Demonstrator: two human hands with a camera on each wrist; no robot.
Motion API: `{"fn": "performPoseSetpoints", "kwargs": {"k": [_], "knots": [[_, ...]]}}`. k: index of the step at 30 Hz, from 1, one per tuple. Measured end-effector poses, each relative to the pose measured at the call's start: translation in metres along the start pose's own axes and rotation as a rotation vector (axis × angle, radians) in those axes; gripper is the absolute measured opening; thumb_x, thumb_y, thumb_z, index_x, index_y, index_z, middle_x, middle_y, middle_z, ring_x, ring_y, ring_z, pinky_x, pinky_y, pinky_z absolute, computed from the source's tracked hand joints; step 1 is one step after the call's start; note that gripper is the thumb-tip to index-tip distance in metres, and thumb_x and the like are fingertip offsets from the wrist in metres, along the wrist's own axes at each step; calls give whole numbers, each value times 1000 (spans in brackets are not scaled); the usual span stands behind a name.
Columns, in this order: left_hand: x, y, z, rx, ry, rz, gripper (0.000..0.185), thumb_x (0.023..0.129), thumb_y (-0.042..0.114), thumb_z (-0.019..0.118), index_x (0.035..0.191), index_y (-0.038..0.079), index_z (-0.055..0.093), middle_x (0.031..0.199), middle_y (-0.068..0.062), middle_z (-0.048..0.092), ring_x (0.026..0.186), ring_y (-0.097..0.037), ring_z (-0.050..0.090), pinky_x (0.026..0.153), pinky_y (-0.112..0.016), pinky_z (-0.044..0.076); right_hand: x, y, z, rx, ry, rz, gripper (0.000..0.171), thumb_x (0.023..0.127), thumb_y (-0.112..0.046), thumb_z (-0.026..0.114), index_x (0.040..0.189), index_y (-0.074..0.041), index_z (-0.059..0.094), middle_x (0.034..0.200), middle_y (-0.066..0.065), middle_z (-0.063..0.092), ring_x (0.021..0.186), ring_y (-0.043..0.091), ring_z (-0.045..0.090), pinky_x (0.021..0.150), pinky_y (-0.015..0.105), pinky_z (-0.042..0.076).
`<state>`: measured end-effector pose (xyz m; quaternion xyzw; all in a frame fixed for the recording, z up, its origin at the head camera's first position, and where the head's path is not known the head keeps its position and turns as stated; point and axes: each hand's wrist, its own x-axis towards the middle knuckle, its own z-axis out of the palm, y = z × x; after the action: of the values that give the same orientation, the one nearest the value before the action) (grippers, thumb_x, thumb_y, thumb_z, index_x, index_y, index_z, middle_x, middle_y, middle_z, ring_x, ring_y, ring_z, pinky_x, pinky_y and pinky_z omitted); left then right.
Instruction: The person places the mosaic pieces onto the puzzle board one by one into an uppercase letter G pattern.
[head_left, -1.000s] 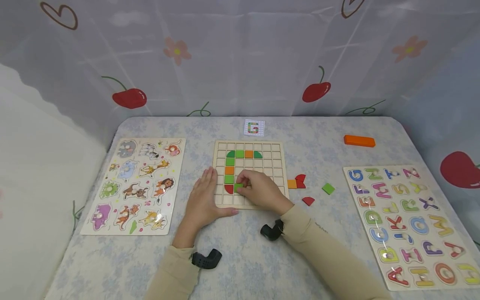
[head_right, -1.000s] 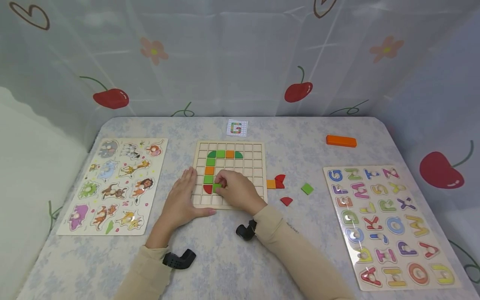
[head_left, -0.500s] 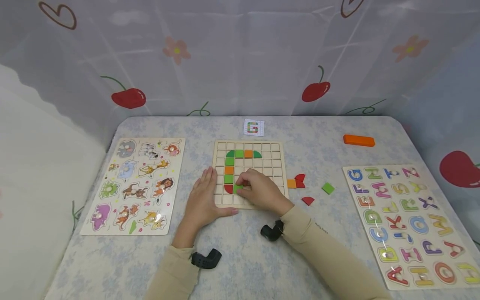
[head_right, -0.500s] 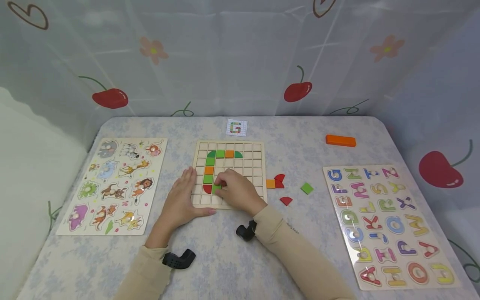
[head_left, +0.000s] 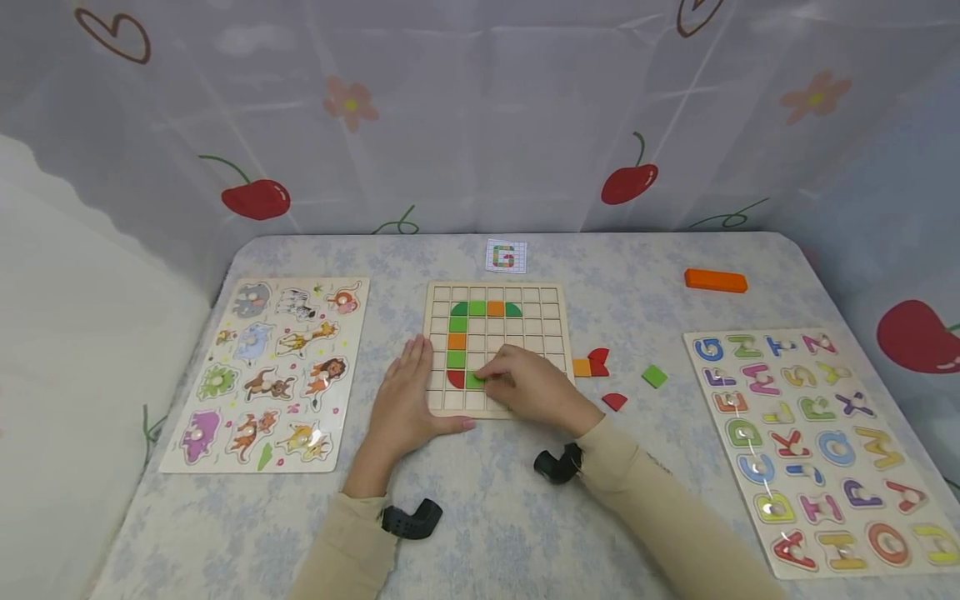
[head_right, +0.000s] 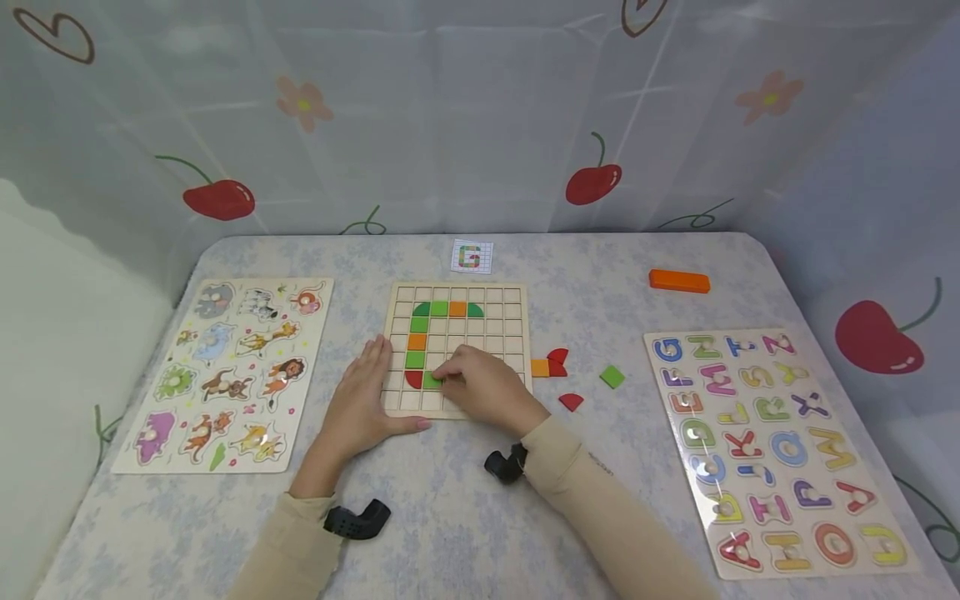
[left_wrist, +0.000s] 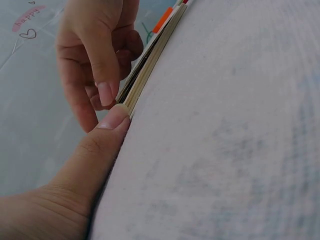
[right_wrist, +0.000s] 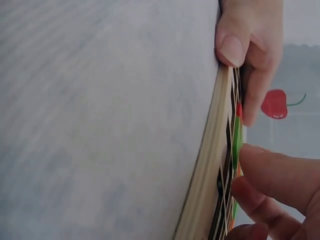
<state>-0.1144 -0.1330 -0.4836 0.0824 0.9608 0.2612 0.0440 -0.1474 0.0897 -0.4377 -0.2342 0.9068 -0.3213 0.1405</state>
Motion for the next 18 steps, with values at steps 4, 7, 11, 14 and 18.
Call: {"fn": "performPoseSetpoints", "kwargs": {"k": [4, 7, 11, 14, 18], "knots": [[0, 0, 1, -4, -2, -6, 141, 60, 75, 79, 159, 5, 9, 168, -9, 5, 157, -23, 3, 128, -44, 10, -11, 6, -12, -19, 11, 37, 36, 93, -15, 69, 128, -19, 67, 99, -5, 62, 85, 13, 54, 77, 28, 48], [0, 0, 1, -7, -5, -10, 141, 60, 75, 80, 159, 4, 9, 168, -8, 5, 157, -23, 3, 128, -44, 9, -20, 16, -23, -39, 31, 90, 39, 93, -18, 68, 132, -19, 63, 99, -5, 60, 80, 14, 53, 71, 27, 47], [0, 1, 1, -9, -9, -9, 142, 60, 74, 81, 159, 4, 8, 168, -8, 4, 157, -23, 2, 128, -44, 8, -31, 36, -41, -54, 62, 146, 42, 93, -18, 69, 134, -16, 61, 103, -1, 60, 76, 15, 52, 65, 28, 45], [0, 1, 0, -8, -11, -7, 142, 60, 74, 81, 159, 4, 8, 168, -9, 4, 157, -23, 2, 128, -44, 8, -40, 50, -53, -88, 84, 166, 42, 93, -17, 69, 134, -12, 61, 102, 4, 60, 76, 18, 52, 63, 29, 44], [0, 1, 0, -2, -14, -7, 142, 60, 75, 80, 159, 4, 8, 168, -9, 4, 157, -23, 1, 128, -44, 8, -50, 64, -65, -152, 79, 196, 41, 93, -16, 70, 132, -10, 63, 99, 6, 60, 78, 19, 51, 64, 29, 44]]}}
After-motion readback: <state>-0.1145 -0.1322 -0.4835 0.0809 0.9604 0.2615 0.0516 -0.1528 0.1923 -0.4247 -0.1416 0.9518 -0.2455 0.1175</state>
